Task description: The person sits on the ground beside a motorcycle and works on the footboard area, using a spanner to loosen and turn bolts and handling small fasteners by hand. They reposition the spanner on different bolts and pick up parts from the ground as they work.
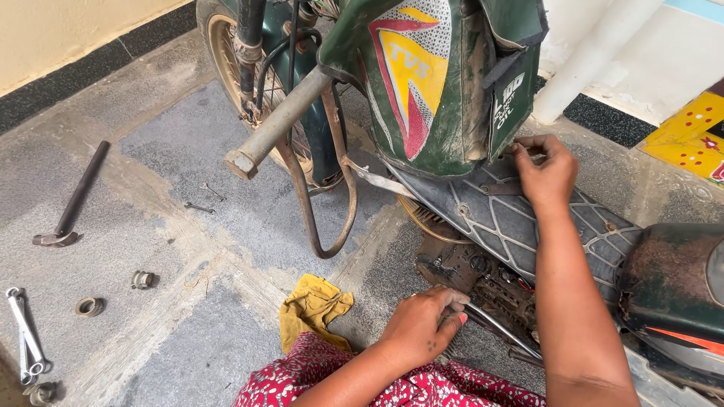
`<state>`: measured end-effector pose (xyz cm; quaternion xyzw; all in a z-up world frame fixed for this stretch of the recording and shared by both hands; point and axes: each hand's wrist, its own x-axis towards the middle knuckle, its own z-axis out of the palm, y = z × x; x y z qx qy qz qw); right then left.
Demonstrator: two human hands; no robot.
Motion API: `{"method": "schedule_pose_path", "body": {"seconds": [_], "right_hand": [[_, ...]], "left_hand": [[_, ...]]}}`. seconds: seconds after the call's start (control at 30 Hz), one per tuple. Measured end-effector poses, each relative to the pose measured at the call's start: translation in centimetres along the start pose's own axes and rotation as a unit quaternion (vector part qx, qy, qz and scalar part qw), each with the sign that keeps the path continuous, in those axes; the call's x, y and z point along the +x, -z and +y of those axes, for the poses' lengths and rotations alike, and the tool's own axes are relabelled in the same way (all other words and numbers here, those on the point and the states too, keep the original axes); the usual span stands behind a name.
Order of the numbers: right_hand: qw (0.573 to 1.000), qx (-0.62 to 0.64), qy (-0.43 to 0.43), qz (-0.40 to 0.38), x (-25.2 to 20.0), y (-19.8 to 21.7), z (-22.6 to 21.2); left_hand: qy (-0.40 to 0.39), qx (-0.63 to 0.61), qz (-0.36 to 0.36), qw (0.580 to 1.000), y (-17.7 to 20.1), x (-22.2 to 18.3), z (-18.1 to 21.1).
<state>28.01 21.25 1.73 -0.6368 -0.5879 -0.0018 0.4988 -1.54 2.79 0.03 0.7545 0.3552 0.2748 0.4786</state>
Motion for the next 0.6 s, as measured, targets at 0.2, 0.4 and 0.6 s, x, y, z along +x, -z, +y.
{"method": "schedule_pose_path", "body": {"seconds": [0.2,0.4,0.6], "right_hand": [[0.983,-0.166,0.085,-0.001,-0.4,-0.3,-0.9],[0.956,-0.267,0.113,-0.045,-0.3,-0.8,-1.3],[0.957,-0.266,0.105,-0.048,-0.4,-0.9,-1.8]], "left_hand": [[0.014,-0.001,-0.012,1.000,0.1,0.1,0.3],[-0.006,0.005,0.001,1.000,0.0,0.0,0.2],[0.016,0.000,-0.008,1.000,-0.5,0.9,-1.7]]}}
